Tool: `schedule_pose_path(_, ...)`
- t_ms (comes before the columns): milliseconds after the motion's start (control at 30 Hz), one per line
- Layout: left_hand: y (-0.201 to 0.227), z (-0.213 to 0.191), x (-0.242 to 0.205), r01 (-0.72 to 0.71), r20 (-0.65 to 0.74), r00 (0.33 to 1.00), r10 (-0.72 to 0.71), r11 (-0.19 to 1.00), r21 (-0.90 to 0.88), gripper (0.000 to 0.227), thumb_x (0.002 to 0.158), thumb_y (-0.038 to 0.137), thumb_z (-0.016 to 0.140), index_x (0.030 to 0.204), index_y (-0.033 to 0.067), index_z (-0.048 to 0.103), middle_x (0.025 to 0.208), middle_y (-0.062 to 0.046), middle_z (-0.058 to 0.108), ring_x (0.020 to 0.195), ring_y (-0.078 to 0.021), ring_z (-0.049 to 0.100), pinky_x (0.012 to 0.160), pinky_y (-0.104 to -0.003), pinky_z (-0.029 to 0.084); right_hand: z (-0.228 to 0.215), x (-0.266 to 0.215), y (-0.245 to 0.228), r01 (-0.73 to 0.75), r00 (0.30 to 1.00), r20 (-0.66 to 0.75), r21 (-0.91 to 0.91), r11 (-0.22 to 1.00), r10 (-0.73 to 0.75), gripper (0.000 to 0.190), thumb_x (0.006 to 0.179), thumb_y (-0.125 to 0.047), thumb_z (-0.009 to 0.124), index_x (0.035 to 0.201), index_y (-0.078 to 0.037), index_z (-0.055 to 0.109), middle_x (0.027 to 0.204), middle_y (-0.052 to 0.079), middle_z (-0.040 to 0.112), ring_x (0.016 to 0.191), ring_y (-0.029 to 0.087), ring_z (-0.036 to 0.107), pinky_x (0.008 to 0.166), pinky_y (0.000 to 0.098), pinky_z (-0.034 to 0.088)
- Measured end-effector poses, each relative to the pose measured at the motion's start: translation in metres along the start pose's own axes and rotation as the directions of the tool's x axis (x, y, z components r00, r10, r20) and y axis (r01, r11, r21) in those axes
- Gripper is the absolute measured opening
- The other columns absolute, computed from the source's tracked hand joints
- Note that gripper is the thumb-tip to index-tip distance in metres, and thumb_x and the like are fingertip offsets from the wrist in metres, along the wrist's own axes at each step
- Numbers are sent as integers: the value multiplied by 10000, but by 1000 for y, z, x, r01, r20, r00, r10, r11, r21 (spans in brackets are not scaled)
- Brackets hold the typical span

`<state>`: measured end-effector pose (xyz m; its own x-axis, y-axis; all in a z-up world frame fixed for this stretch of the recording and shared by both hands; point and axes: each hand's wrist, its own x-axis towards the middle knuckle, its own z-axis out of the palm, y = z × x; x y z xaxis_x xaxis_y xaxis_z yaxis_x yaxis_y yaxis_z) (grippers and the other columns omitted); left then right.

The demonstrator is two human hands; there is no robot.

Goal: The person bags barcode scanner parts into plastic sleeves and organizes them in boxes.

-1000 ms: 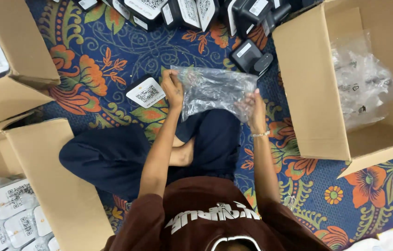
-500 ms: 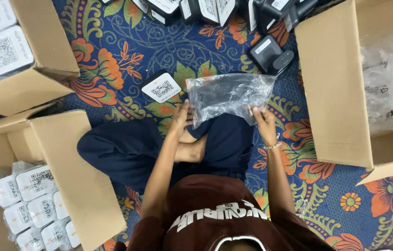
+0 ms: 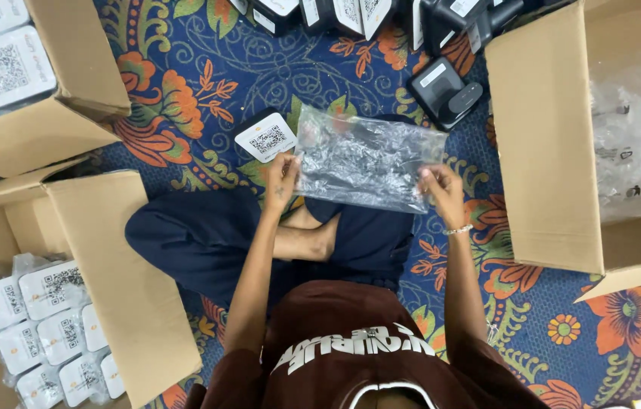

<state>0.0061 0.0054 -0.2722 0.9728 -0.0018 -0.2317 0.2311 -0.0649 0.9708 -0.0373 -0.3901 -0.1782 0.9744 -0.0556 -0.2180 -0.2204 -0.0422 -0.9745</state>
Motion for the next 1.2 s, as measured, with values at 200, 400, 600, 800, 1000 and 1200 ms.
schedule_pose_path(200, 85, 1, -19, 55, 8, 998, -56, 927, -372, 295, 981, 114, 631, 1215, 130, 451, 992, 0, 739, 713, -22, 567, 586, -188, 458, 20, 21, -36, -160, 980, -100, 122, 980, 172, 224, 1059, -233, 618, 970, -28, 608, 803, 39, 709, 651, 99, 714, 576, 233, 528)
schedule_pose_path(400, 48, -11, -24, 212, -26, 973, -231, 926, -312, 272, 1069, 139, 621, 1309, 48, 712, 900, 24, 609, 645, -25, 442, 538, -187, 365, 16, 35, -3, 69, 944, -320, -55, 996, -83, 204, 1089, -203, 643, 999, -21, 660, 696, -42, 574, 550, 20, 473, 493, 201, 357)
schedule_pose_path(600, 86, -64, -51, 61, -197, 976, -88, 989, -137, 290, 1049, 114, 612, 1314, 78, 722, 956, 56, 670, 696, -1, 462, 604, -172, 386, 73, 63, -61, 135, 974, -183, 6, 991, -132, 191, 1079, -196, 621, 1030, -15, 655, 669, -47, 565, 509, 24, 466, 456, 203, 343)
schedule_pose_path(800, 163, -172, -78, -49, -327, 943, -60, 947, -317, 376, 1021, 38, 619, 1396, 19, 638, 1213, -25, 700, 702, -3, 479, 569, -174, 333, 185, 101, -138, 190, 981, 20, 149, 970, -195, 183, 1079, -195, 623, 1113, -27, 686, 682, -60, 558, 505, 5, 418, 449, 201, 297)
schedule_pose_path(1000, 219, -255, -130, -281, -392, 895, 212, 951, -128, 572, 897, -76, 604, 1462, -24, 530, 1529, -130, 548, 1227, -63, 614, 914, -201, 486, 278, 121, -175, 295, 912, 203, 285, 912, -358, 211, 1106, -145, 649, 1257, -2, 686, 793, -60, 592, 642, 2, 434, 560, 211, 311)
schedule_pose_path(1200, 192, -293, -153, 285, -739, 657, 147, 860, 424, 479, 968, 43, 614, 1431, -11, 504, 1425, -204, 557, 945, -261, 671, 820, -323, 539, 345, 119, -160, 198, 892, 376, 172, 965, -250, 225, 1050, -163, 619, 1220, -28, 679, 656, -56, 557, 512, 9, 447, 455, 199, 328)
